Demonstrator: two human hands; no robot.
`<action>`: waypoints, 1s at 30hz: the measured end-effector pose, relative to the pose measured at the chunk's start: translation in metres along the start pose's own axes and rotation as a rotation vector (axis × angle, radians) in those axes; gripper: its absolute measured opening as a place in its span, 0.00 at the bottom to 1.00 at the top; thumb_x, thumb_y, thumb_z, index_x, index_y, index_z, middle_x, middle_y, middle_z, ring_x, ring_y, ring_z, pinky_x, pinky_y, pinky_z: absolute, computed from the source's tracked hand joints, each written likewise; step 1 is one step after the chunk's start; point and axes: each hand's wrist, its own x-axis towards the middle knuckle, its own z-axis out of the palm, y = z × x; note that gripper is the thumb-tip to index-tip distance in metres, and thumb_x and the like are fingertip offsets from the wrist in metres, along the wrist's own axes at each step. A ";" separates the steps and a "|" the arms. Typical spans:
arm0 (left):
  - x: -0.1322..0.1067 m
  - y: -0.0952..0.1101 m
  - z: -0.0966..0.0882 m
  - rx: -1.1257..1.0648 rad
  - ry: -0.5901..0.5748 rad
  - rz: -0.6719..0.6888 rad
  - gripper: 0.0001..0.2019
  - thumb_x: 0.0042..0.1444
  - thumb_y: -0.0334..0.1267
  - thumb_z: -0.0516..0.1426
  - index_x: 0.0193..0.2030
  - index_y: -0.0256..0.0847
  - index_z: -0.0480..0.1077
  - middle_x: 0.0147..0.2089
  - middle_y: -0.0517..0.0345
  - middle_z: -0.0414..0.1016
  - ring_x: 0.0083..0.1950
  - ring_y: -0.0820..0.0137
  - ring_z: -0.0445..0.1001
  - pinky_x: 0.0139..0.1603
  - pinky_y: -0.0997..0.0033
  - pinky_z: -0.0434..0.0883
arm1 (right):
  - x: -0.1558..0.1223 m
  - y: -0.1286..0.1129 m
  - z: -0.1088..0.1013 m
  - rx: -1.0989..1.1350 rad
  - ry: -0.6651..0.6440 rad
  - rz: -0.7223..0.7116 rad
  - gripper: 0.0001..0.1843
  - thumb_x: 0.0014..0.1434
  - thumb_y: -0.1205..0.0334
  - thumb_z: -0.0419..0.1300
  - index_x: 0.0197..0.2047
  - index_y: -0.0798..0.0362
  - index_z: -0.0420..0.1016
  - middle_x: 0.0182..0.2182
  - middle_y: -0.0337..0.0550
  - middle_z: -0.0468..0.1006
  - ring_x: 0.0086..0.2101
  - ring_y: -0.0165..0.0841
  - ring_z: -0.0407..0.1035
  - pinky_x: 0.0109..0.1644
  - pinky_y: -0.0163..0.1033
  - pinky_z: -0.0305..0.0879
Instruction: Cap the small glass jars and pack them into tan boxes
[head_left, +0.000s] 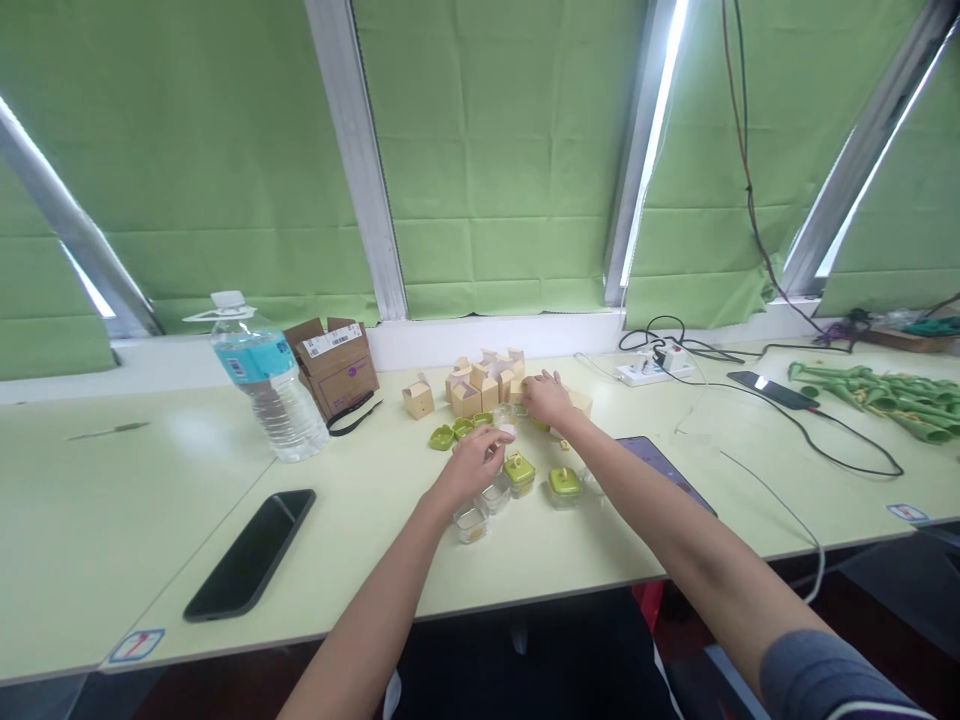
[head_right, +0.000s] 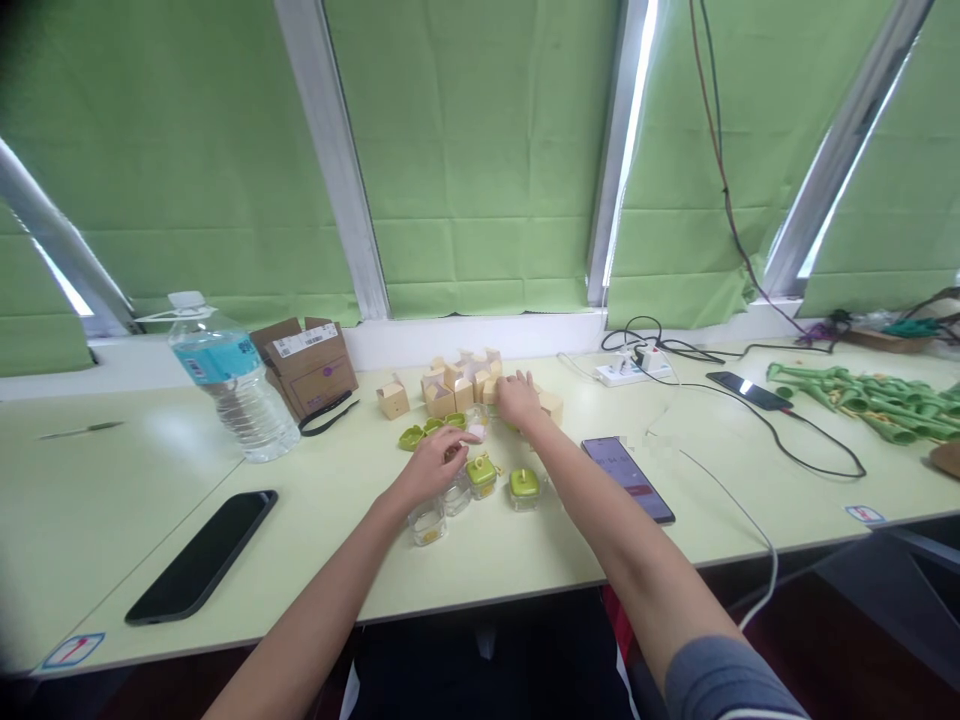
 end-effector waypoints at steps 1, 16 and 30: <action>0.000 0.000 0.000 -0.003 0.001 0.002 0.16 0.65 0.37 0.51 0.52 0.46 0.78 0.50 0.52 0.76 0.39 0.67 0.75 0.45 0.64 0.71 | -0.002 -0.001 -0.001 0.007 0.006 -0.002 0.16 0.64 0.67 0.55 0.53 0.60 0.74 0.54 0.63 0.76 0.64 0.51 0.59 0.70 0.60 0.43; 0.000 0.000 0.001 -0.050 0.046 0.056 0.13 0.64 0.35 0.52 0.47 0.44 0.78 0.51 0.52 0.77 0.45 0.66 0.76 0.48 0.64 0.73 | -0.048 -0.040 -0.018 0.870 0.123 -0.096 0.10 0.62 0.63 0.57 0.42 0.51 0.81 0.41 0.43 0.84 0.44 0.35 0.78 0.52 0.41 0.72; 0.053 -0.051 -0.031 0.116 0.404 -0.216 0.18 0.55 0.33 0.59 0.54 0.45 0.74 0.58 0.47 0.73 0.65 0.55 0.67 0.69 0.50 0.61 | -0.071 -0.029 -0.023 0.881 0.174 -0.056 0.13 0.62 0.59 0.57 0.43 0.51 0.82 0.28 0.38 0.82 0.27 0.31 0.74 0.37 0.37 0.71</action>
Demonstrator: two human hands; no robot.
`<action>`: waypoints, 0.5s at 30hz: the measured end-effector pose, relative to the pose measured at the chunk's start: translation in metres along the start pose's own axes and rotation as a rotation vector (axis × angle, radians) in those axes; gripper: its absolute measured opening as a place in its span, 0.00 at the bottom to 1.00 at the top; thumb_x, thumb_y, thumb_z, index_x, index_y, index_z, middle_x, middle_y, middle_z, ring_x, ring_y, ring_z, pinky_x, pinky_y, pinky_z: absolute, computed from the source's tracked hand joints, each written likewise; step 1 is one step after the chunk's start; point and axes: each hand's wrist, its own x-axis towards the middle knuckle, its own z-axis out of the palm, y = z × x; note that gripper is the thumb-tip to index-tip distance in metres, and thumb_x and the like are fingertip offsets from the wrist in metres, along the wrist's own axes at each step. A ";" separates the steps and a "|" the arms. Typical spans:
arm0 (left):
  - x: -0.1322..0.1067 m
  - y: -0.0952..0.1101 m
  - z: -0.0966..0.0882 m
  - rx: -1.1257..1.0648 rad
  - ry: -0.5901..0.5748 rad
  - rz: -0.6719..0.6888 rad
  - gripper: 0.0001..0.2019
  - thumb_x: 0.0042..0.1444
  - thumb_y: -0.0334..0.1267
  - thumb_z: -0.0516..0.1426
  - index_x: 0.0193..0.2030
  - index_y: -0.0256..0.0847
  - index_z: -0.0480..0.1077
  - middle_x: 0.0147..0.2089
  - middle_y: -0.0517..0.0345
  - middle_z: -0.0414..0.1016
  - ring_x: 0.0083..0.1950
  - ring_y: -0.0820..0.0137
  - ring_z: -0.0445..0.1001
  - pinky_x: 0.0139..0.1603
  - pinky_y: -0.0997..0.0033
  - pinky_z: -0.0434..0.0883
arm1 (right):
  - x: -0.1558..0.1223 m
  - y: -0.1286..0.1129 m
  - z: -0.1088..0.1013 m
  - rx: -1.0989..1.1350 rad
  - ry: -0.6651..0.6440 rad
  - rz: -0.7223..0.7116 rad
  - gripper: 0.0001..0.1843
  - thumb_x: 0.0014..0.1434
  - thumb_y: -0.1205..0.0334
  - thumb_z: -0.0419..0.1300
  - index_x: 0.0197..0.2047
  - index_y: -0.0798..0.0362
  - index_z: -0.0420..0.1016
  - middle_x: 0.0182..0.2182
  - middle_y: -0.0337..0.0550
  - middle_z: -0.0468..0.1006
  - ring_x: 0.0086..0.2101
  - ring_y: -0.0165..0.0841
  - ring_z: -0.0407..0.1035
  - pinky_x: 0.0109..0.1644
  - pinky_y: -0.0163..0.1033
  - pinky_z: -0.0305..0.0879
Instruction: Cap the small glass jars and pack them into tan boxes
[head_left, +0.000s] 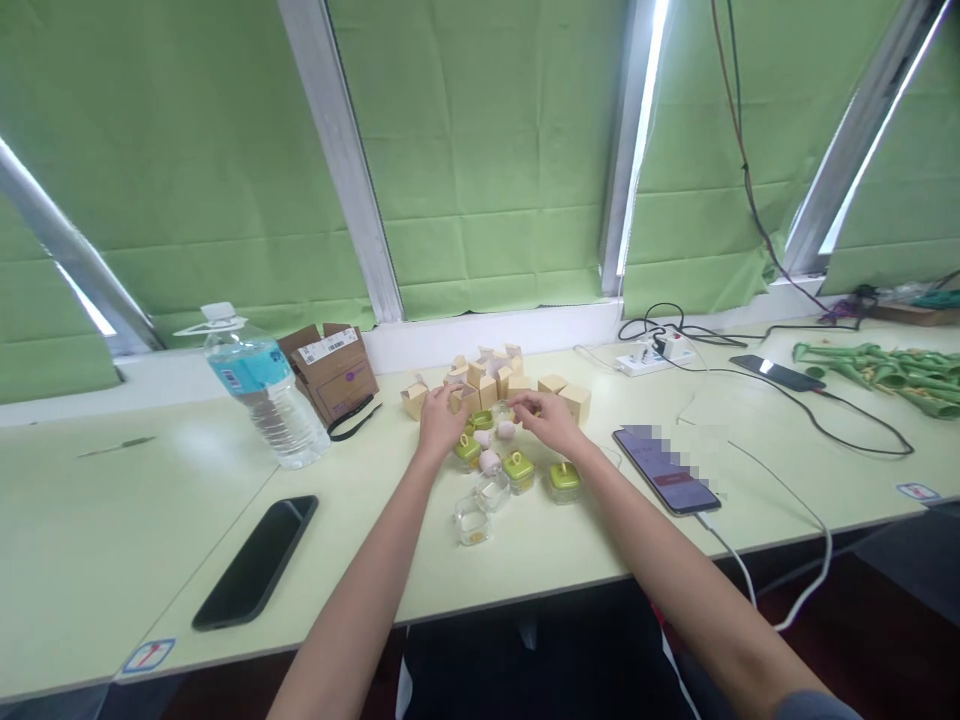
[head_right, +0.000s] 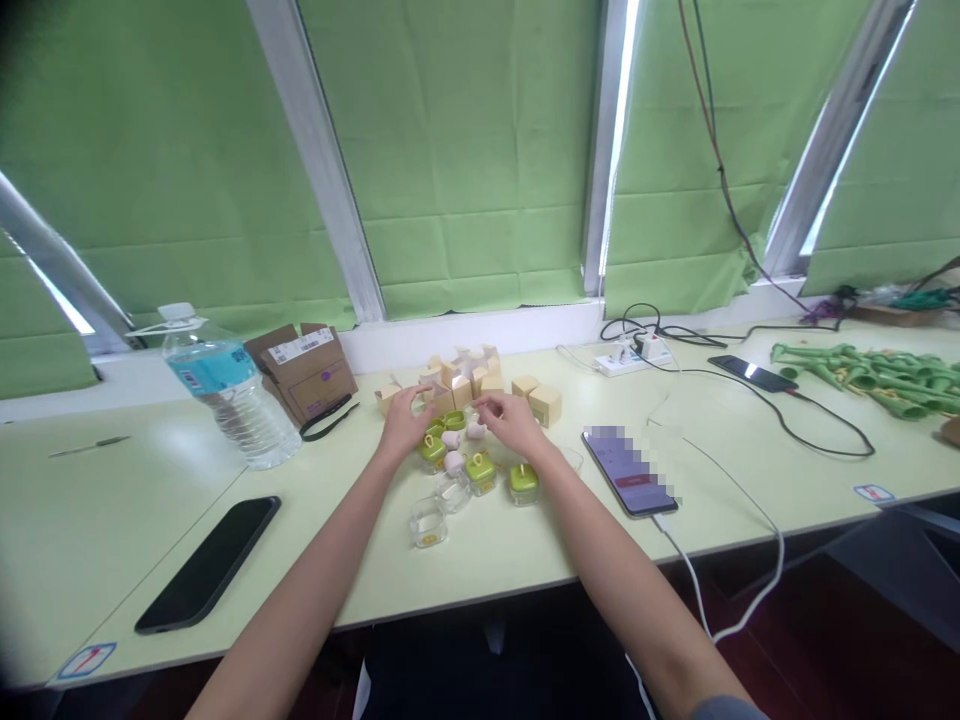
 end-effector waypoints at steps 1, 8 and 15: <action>0.006 -0.007 0.001 0.011 -0.010 -0.019 0.19 0.55 0.33 0.59 0.55 0.44 0.73 0.59 0.47 0.73 0.65 0.55 0.67 0.69 0.50 0.61 | -0.001 -0.001 0.001 -0.019 -0.017 -0.008 0.13 0.62 0.60 0.56 0.43 0.51 0.82 0.27 0.38 0.82 0.27 0.31 0.75 0.38 0.36 0.71; 0.029 -0.032 0.014 0.038 -0.125 -0.029 0.26 0.55 0.33 0.58 0.63 0.48 0.68 0.63 0.50 0.72 0.67 0.54 0.66 0.68 0.51 0.61 | 0.000 0.005 -0.002 -0.211 -0.102 0.025 0.14 0.63 0.66 0.55 0.45 0.49 0.82 0.31 0.37 0.84 0.31 0.33 0.76 0.39 0.35 0.69; 0.037 -0.032 0.026 0.072 -0.126 -0.105 0.22 0.57 0.35 0.58 0.60 0.46 0.69 0.55 0.47 0.76 0.57 0.53 0.72 0.60 0.52 0.67 | 0.002 0.008 -0.004 -0.357 -0.120 0.062 0.14 0.63 0.66 0.55 0.44 0.47 0.82 0.37 0.40 0.85 0.37 0.36 0.78 0.43 0.37 0.69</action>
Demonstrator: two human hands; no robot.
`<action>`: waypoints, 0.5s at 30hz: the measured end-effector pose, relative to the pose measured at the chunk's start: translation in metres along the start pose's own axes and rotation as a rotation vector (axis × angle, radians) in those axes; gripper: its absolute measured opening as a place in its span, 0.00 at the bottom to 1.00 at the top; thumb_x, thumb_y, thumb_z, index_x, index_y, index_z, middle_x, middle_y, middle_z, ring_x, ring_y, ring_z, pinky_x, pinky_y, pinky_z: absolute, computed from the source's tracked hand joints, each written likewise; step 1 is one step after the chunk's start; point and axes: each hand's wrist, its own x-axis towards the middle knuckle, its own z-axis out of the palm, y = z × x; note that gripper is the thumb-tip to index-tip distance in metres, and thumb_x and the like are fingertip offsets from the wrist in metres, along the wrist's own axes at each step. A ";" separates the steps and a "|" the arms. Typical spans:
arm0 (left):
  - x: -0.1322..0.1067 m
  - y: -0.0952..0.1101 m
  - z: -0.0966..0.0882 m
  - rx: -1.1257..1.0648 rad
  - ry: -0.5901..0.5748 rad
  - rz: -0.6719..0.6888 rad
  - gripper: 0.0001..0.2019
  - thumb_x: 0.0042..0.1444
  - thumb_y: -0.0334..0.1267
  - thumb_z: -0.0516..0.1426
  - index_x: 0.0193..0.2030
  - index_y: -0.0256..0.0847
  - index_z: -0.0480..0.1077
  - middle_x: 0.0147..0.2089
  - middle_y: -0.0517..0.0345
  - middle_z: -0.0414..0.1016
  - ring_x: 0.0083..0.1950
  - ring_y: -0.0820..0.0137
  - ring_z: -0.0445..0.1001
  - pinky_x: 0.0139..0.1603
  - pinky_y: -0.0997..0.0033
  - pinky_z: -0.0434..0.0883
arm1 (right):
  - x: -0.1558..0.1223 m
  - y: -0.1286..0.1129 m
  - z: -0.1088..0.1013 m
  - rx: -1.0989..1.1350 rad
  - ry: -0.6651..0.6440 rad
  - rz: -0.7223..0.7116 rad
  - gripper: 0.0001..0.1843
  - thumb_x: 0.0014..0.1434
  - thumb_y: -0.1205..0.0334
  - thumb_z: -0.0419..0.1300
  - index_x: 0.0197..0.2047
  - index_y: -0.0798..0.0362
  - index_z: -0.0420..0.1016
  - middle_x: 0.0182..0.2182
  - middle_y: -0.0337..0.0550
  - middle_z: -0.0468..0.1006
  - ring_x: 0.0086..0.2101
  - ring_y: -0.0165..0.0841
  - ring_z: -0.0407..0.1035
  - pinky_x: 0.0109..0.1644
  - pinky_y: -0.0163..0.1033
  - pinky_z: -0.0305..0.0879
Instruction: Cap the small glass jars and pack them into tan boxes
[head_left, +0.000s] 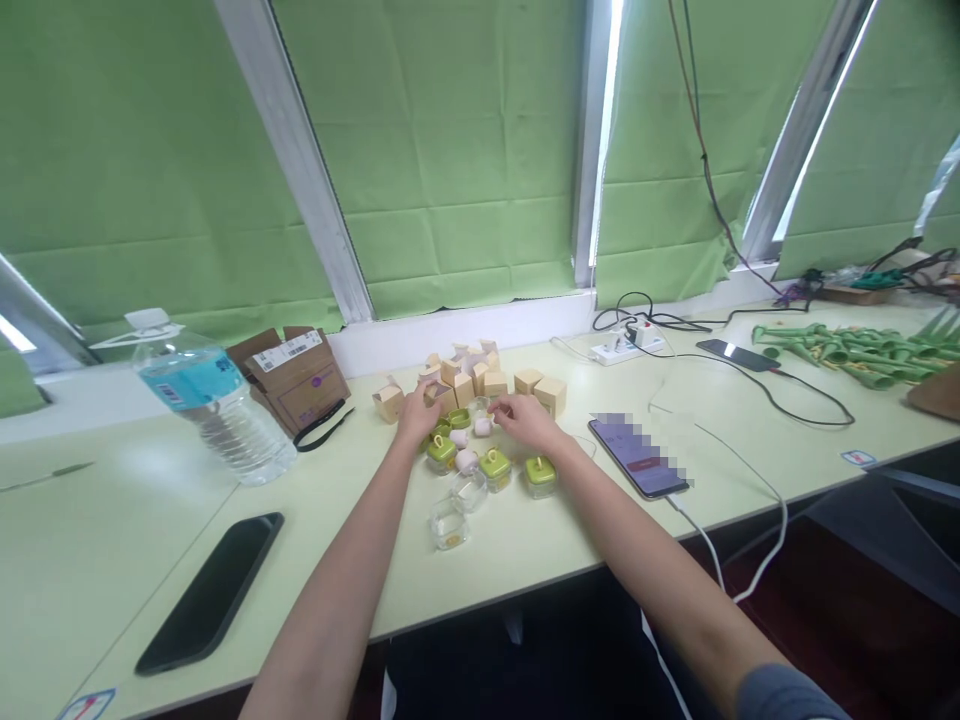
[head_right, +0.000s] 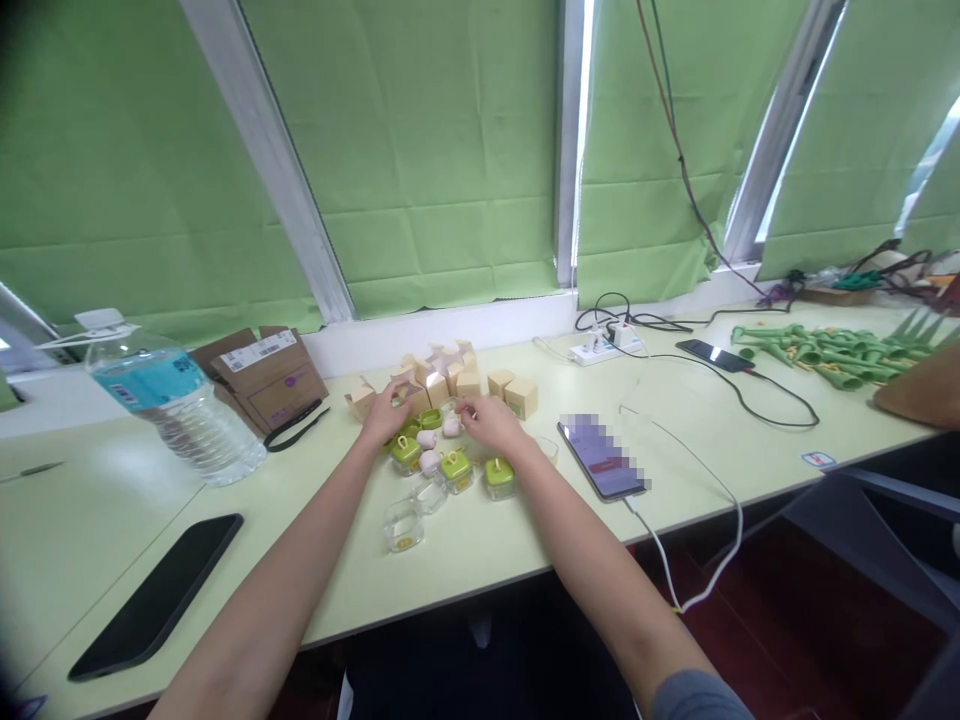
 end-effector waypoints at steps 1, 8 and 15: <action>0.001 0.000 0.000 0.004 0.008 -0.006 0.21 0.57 0.35 0.58 0.58 0.45 0.70 0.53 0.46 0.76 0.56 0.54 0.73 0.59 0.52 0.68 | 0.000 0.000 0.000 -0.012 -0.007 -0.005 0.14 0.63 0.65 0.55 0.43 0.47 0.82 0.38 0.40 0.85 0.38 0.37 0.78 0.43 0.37 0.69; -0.005 0.009 -0.012 -0.037 0.123 -0.016 0.18 0.56 0.37 0.59 0.54 0.45 0.69 0.46 0.52 0.75 0.47 0.61 0.73 0.53 0.58 0.70 | 0.001 0.000 0.000 -0.007 0.004 -0.002 0.15 0.64 0.65 0.54 0.43 0.47 0.83 0.39 0.40 0.85 0.39 0.37 0.78 0.44 0.37 0.69; -0.025 0.043 -0.029 -0.421 0.212 0.038 0.22 0.54 0.49 0.62 0.53 0.43 0.70 0.37 0.57 0.74 0.42 0.64 0.76 0.44 0.67 0.72 | 0.000 -0.005 -0.003 0.087 0.059 0.018 0.14 0.66 0.63 0.55 0.46 0.48 0.82 0.38 0.41 0.85 0.38 0.35 0.77 0.45 0.38 0.69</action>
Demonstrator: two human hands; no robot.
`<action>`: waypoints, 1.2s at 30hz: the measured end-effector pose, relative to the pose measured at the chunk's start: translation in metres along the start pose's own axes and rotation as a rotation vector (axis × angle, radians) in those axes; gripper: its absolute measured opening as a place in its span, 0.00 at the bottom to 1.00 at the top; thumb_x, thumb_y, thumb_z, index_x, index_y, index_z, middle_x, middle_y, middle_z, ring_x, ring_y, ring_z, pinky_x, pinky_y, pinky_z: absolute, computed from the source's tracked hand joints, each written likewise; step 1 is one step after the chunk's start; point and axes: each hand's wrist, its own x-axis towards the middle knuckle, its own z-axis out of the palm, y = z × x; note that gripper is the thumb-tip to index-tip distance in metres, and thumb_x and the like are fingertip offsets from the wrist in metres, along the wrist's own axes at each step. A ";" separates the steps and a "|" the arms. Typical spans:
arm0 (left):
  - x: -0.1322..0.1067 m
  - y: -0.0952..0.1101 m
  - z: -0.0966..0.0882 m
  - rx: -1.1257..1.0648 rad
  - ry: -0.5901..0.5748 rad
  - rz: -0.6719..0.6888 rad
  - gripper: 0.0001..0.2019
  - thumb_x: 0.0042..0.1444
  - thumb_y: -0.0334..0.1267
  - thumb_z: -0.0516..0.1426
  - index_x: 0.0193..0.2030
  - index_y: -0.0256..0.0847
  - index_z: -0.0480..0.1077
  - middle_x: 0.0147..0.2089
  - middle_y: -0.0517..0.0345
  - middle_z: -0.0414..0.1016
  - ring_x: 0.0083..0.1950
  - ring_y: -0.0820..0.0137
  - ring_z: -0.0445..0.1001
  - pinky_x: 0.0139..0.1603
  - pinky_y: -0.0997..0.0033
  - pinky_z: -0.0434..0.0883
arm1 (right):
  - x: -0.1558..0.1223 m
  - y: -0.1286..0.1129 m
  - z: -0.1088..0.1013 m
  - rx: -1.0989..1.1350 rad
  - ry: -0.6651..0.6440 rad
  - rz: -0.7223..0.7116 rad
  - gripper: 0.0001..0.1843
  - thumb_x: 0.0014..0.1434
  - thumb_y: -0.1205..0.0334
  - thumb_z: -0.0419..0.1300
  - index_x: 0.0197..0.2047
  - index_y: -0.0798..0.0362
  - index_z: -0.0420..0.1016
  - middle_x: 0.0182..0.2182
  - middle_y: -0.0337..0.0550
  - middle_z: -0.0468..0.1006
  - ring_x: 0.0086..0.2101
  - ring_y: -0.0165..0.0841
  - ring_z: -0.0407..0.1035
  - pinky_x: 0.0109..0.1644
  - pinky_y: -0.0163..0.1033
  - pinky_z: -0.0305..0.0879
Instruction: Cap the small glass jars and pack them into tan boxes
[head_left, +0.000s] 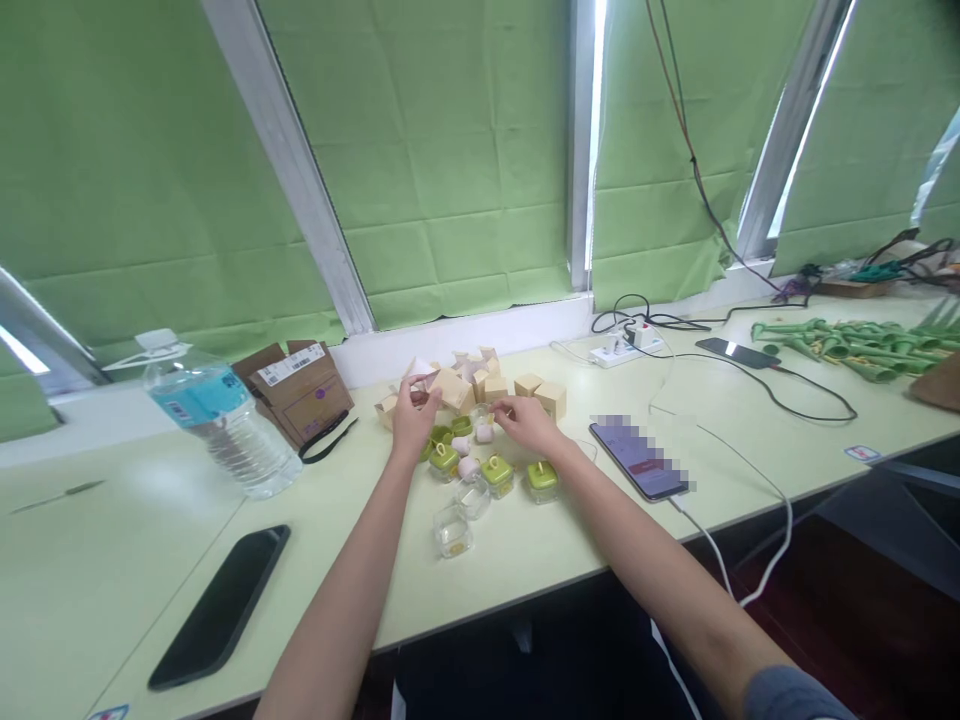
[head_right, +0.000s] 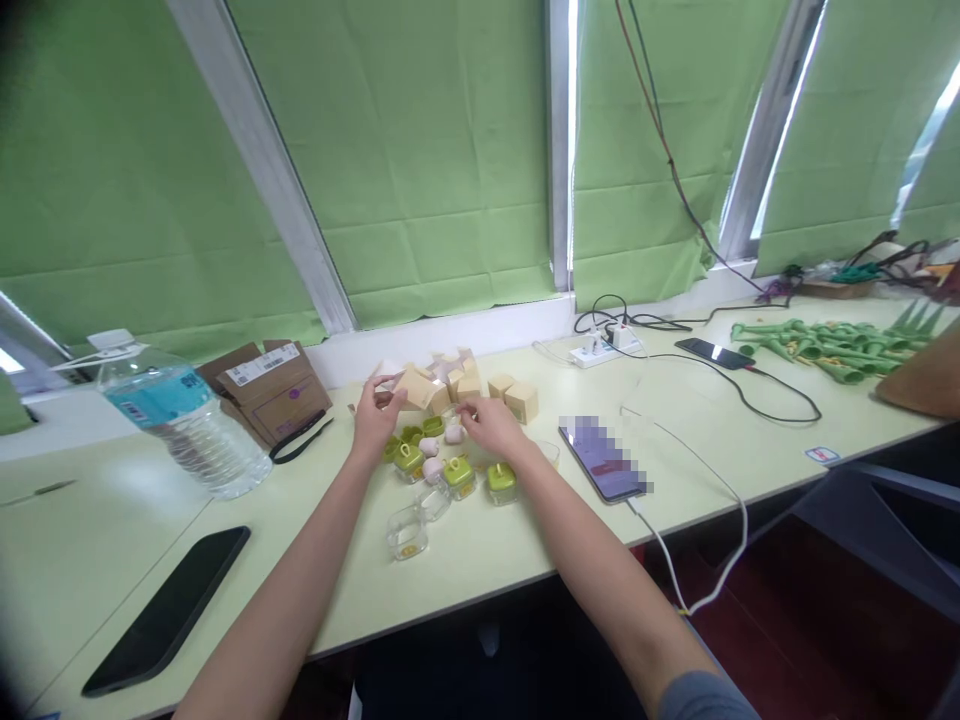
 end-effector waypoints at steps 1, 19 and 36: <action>-0.005 0.005 0.001 -0.068 -0.031 0.000 0.23 0.54 0.50 0.63 0.53 0.42 0.70 0.35 0.58 0.74 0.41 0.65 0.76 0.43 0.68 0.72 | -0.001 -0.001 -0.001 0.020 0.011 -0.007 0.14 0.66 0.61 0.55 0.48 0.48 0.81 0.39 0.41 0.84 0.37 0.35 0.77 0.45 0.38 0.69; -0.053 0.008 -0.006 -0.290 -0.254 0.033 0.24 0.53 0.59 0.64 0.44 0.43 0.64 0.30 0.64 0.68 0.26 0.73 0.69 0.26 0.75 0.67 | -0.012 -0.011 -0.009 0.290 -0.139 -0.224 0.35 0.58 0.43 0.66 0.64 0.49 0.69 0.54 0.49 0.77 0.40 0.36 0.76 0.42 0.39 0.72; -0.050 0.011 -0.021 0.222 -0.138 0.540 0.32 0.52 0.52 0.67 0.63 0.48 0.69 0.66 0.47 0.66 0.65 0.54 0.67 0.62 0.52 0.70 | -0.001 0.004 -0.002 0.533 0.003 0.056 0.31 0.60 0.32 0.57 0.42 0.53 0.81 0.24 0.40 0.77 0.24 0.31 0.71 0.32 0.36 0.69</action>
